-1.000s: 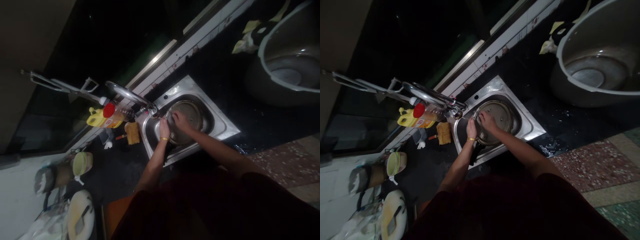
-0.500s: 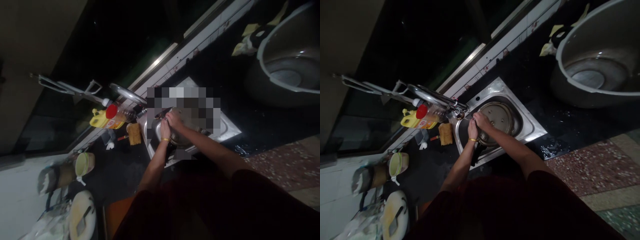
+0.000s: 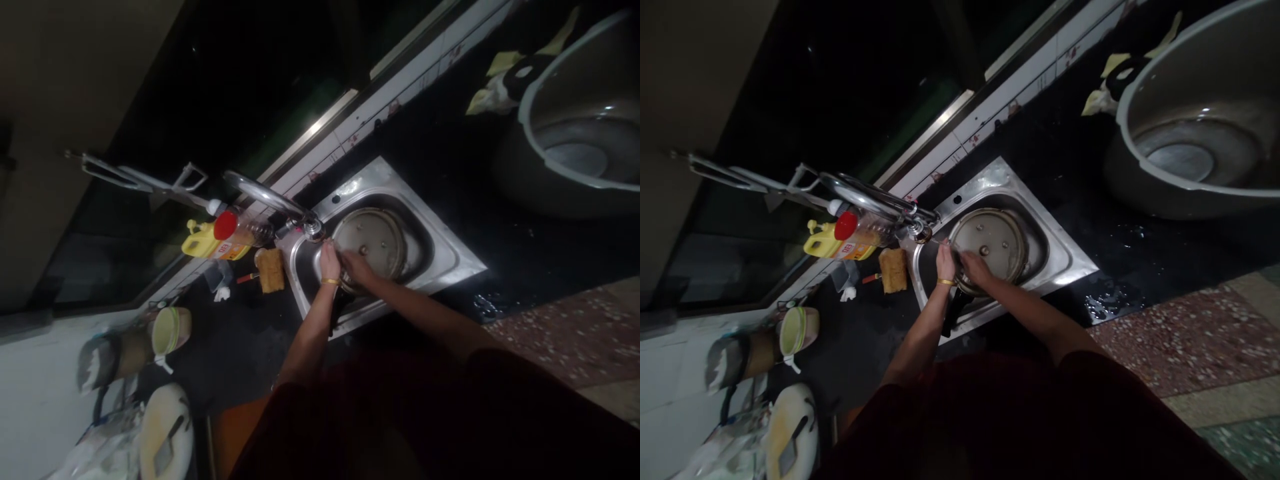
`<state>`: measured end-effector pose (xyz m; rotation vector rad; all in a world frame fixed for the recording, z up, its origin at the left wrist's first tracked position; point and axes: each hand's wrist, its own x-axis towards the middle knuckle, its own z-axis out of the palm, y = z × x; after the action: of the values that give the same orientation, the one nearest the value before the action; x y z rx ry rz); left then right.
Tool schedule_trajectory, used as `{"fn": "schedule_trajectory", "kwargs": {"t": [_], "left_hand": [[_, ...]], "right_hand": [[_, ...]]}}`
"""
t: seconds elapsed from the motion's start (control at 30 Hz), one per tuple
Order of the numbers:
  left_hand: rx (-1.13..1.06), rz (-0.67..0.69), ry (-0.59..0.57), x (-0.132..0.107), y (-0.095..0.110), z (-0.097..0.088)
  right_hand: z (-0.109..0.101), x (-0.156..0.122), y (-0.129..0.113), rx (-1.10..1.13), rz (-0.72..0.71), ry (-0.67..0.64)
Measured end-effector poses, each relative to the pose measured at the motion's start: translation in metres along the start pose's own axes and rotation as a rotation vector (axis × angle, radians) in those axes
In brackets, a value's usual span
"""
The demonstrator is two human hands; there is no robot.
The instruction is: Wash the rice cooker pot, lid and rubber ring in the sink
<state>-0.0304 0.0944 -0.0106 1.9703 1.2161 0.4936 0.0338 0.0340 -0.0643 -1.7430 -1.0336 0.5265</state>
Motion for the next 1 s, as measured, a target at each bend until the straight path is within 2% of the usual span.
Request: {"fn": "schedule_trajectory", "kwargs": {"t": [0.1, 0.17, 0.27, 0.33, 0.4, 0.43, 0.5, 0.53, 0.63, 0.7, 0.77, 0.87, 0.93, 1.0], "left_hand": [[0.001, 0.003, -0.007, 0.000, 0.000, -0.001], [-0.009, 0.027, -0.018, -0.001, 0.000, 0.000], [-0.018, 0.032, -0.022, -0.002, 0.001, 0.000], [-0.013, 0.017, -0.014, -0.002, 0.003, 0.001], [-0.011, 0.030, -0.022, -0.002, 0.004, 0.002], [-0.014, 0.043, -0.027, -0.002, 0.004, 0.003], [-0.028, 0.074, -0.044, -0.002, 0.004, 0.004], [-0.035, 0.083, -0.047, -0.003, 0.003, 0.004], [-0.035, 0.081, -0.034, -0.006, 0.000, 0.000], [-0.013, 0.066, -0.010, -0.010, -0.001, -0.004], [0.007, 0.066, -0.010, -0.013, -0.002, -0.008], [0.008, 0.074, -0.026, -0.015, -0.001, -0.009], [0.004, 0.050, -0.007, -0.014, -0.001, -0.009], [0.010, 0.026, 0.011, -0.013, -0.002, -0.008]], "right_hand": [[-0.005, 0.003, 0.001, 0.023, 0.057, 0.132], [-0.010, 0.016, -0.002, 0.003, -0.035, 0.185], [-0.012, 0.018, -0.002, -0.029, -0.157, 0.079], [-0.010, 0.006, 0.001, -0.025, -0.143, 0.017], [-0.012, -0.003, 0.002, -0.012, -0.082, 0.070], [-0.014, -0.003, 0.001, -0.005, -0.048, 0.147], [-0.020, 0.005, -0.003, 0.015, -0.074, 0.250], [-0.022, 0.010, -0.005, 0.018, -0.113, 0.260], [-0.018, 0.010, -0.007, 0.005, -0.200, 0.150], [-0.011, -0.002, -0.004, 0.012, -0.182, 0.076], [-0.008, -0.010, -0.003, 0.039, -0.135, 0.119], [-0.009, -0.003, -0.009, 0.065, -0.131, 0.275], [-0.009, 0.004, -0.012, 0.045, -0.165, 0.248], [-0.005, 0.000, -0.010, 0.020, -0.176, 0.134]]}}
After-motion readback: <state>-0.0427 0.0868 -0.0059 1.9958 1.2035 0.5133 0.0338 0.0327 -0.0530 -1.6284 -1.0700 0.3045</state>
